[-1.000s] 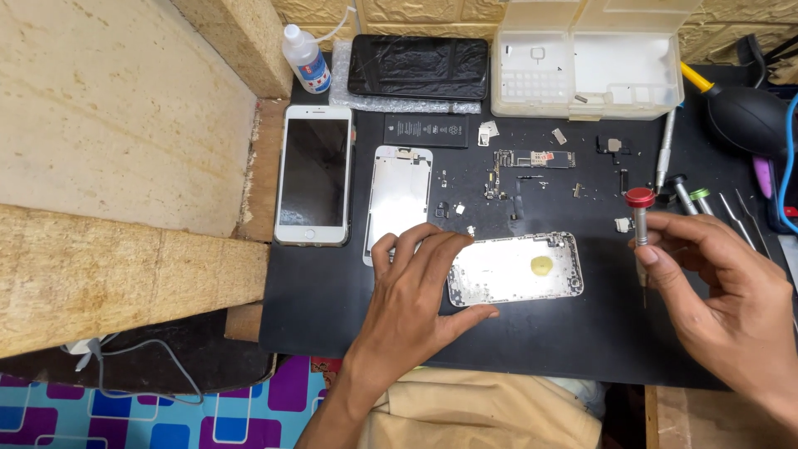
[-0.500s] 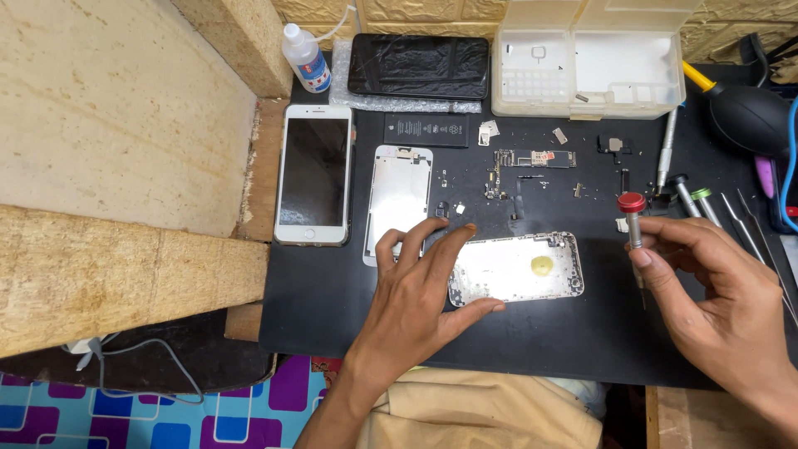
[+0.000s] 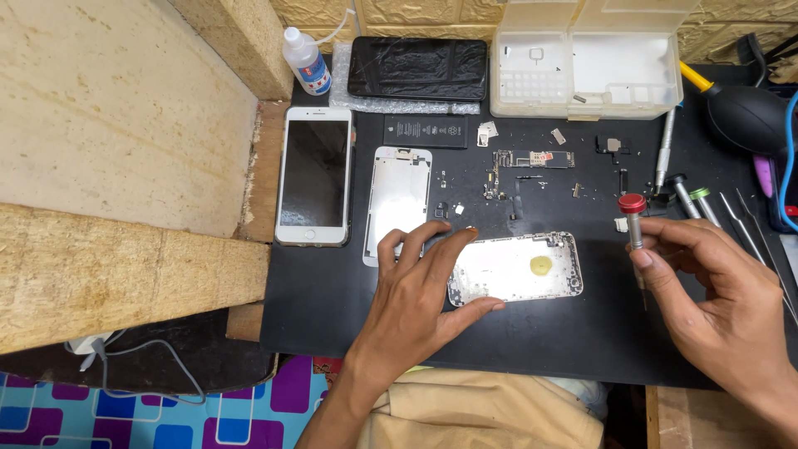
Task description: Disassembling a smartphone by unscrewing internal components and removing parts with tweezers.
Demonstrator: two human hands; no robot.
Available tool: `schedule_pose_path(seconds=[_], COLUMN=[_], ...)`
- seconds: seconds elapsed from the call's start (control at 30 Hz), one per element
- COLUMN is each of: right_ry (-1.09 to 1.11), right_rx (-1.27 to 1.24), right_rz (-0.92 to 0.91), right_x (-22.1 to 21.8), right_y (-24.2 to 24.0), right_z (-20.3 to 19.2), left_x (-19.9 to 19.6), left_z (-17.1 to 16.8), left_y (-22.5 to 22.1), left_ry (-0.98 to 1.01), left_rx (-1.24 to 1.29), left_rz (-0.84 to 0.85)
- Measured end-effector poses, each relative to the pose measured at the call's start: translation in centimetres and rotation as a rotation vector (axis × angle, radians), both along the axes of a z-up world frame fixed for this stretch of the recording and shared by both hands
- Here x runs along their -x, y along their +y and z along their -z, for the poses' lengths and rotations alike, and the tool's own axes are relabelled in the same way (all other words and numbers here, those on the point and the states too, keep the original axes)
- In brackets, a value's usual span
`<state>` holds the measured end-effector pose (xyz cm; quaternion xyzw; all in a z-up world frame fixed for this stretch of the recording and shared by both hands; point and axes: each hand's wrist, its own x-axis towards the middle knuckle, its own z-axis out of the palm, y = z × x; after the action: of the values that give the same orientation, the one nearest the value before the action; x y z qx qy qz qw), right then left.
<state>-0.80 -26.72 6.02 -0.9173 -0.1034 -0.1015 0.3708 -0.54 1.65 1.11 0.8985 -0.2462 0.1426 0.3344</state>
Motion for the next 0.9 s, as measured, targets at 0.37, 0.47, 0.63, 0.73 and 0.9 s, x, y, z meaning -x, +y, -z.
schedule_pose_path(seconds=[0.37,0.47,0.63,0.73,0.9], right_ry=[0.027,0.023,0.018,0.015,0.003], right_rx=[-0.013,-0.031,-0.030,-0.033,-0.032], right_rz=[0.013,0.018,0.017,0.012,0.003], right_x=[-0.1,-0.1,-0.1,-0.1,-0.2], right_y=[-0.3,-0.1,-0.2,-0.5,-0.6], right_z=[0.3,0.1,0.4,0.7,0.8], left_x=[-0.1,0.0,0.0,-0.2,-0.3], left_z=[0.0,0.1,0.1,0.1,0.0], left_y=[0.0,-0.1,-0.2,-0.3,-0.3], left_ry=[-0.030,-0.032,-0.032,-0.023,-0.020], left_rx=[0.003,0.012,0.006,-0.012,-0.026], left_rz=[-0.030,-0.028,-0.002,0.016,0.003])
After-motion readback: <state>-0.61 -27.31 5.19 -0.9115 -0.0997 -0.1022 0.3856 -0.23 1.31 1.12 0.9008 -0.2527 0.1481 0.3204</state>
